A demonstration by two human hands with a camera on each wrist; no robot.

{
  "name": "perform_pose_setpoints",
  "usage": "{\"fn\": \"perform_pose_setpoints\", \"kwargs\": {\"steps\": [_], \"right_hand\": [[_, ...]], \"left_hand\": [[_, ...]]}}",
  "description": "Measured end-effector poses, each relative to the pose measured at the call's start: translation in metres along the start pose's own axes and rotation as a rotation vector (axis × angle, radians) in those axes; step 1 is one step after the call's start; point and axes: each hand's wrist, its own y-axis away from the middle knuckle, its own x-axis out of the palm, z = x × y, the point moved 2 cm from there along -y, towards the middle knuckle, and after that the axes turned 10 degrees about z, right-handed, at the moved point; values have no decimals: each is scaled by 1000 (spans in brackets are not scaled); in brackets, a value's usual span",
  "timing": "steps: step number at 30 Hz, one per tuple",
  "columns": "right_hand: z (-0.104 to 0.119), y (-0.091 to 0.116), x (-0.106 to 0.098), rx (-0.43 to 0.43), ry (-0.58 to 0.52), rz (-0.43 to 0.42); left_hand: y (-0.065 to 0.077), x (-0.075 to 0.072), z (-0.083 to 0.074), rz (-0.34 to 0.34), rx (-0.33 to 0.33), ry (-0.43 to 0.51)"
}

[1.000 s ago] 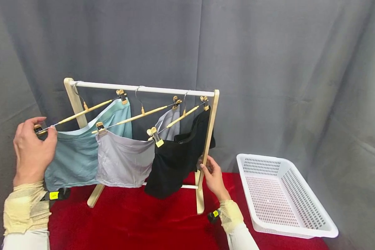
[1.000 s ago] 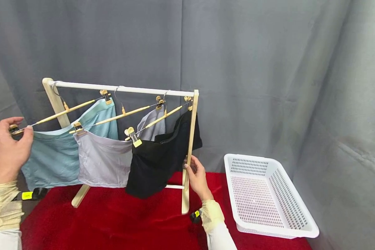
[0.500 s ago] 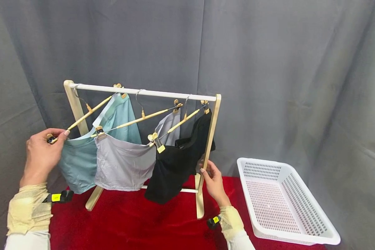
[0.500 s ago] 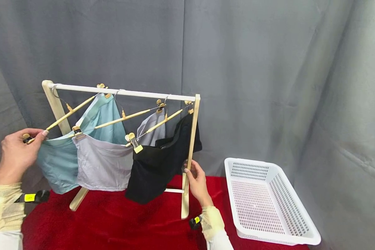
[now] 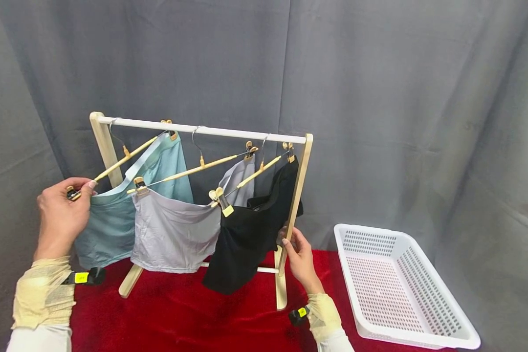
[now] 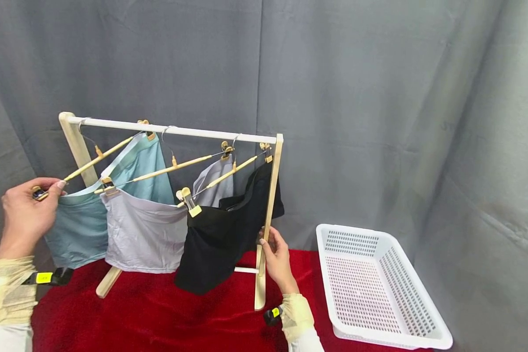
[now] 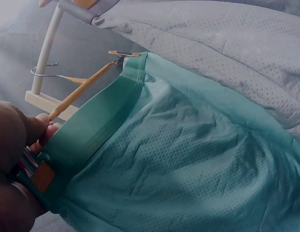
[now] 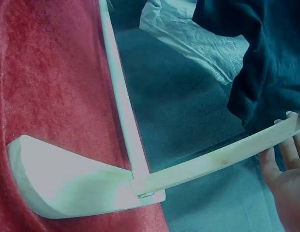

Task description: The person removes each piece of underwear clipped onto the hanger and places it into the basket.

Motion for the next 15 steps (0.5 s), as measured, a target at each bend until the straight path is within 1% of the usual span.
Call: {"fn": "perform_pose_setpoints", "kwargs": {"steps": [4, 10, 15], "right_hand": [[1, 0, 0, -6, -7, -13], [1, -1, 2, -14, 14, -34], [1, 1, 2, 1, 1, -41]], "left_hand": [[1, 1, -2, -16, -7, 22], [2, -1, -5, -31, -25, 39], [4, -3, -8, -50, -31, 56]]}}
